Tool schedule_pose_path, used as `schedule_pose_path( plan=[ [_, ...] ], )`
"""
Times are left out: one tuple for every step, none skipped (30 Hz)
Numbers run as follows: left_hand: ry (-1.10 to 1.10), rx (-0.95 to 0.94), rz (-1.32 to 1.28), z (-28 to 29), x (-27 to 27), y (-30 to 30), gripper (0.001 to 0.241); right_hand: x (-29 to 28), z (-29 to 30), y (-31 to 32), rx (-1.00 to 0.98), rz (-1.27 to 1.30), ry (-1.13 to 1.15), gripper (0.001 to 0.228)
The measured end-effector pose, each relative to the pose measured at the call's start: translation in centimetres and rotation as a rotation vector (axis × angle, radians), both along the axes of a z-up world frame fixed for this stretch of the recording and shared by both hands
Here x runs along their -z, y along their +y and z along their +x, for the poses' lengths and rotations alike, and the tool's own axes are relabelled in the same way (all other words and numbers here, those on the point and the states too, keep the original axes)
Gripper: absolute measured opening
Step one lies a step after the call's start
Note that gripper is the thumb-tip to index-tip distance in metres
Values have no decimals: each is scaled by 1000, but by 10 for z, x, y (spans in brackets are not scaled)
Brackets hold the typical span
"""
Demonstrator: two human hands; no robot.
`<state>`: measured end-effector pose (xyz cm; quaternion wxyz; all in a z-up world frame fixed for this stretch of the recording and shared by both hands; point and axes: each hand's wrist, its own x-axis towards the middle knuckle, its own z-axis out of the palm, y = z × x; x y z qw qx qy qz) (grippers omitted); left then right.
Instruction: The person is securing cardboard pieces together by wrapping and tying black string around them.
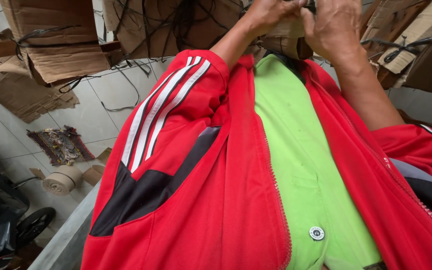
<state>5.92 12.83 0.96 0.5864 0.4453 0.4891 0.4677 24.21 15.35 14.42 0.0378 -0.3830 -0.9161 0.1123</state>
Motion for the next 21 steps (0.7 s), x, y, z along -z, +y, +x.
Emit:
schedule_pose_path(
  plan=[
    [145, -47, 91, -5, -2, 0, 29, 14, -2, 1, -45, 78, -15, 33],
    [148, -52, 90, -8, -10, -1, 29, 20, -3, 2, -50, 77, -12, 33],
    [133, -39, 20, -9, -18, -2, 25, 26, -2, 2, -61, 88, 36, 24],
    [117, -25, -49, -10, -27, -3, 24, 32, -2, 2, -72, 98, 85, 17],
    [115, -31, -48, -9, -28, -3, 24, 35, -1, 3, -77, 99, 83, 17],
    [55, -47, -47, -8, -30, -4, 25, 39, 1, 3, -71, 82, 103, 15],
    [-4, -63, -47, -8, -31, -4, 27, 43, 2, 3, -63, 64, 123, 14],
    [-6, -68, -46, -8, -34, -6, 27, 42, 5, 5, -68, 64, 122, 14],
    [13, -34, 13, -9, -36, -7, 31, 42, 7, 6, -60, 66, 105, 12],
    [32, 0, 71, -11, -39, -8, 35, 41, 9, 7, -53, 68, 88, 11],
    [32, -3, 71, -9, -32, -7, 35, 35, 7, 6, -56, 68, 87, 11],
    [132, 2, 82, -8, -25, -6, 33, 30, 6, 4, -67, 53, 111, 8],
    [231, 9, 94, -6, -18, -4, 32, 24, 5, 3, -76, 41, 134, 9],
    [230, 7, 95, -3, -12, -4, 32, 22, 3, 2, -78, 42, 133, 9],
    [166, -83, 83, 1, -5, -3, 27, 21, 1, 0, -71, 83, 126, 12],
    [101, -171, 70, 4, 2, -3, 25, 21, 0, -1, -63, 124, 119, 16],
    [102, -171, 70, 3, -3, -4, 25, 18, -4, -4, -63, 124, 120, 16],
    [131, -162, 87, 2, -7, -4, 26, 15, -7, -6, -69, 107, 145, 15],
    [159, -151, 104, 2, -12, -5, 30, 12, -10, -8, -73, 89, 170, 23],
    [159, -149, 104, 2, -4, -4, 30, 11, -10, -8, -71, 89, 169, 23],
    [304, -88, 163, 1, 4, -2, 14, 10, -12, -8, -83, 151, 114, 31]
  ],
)
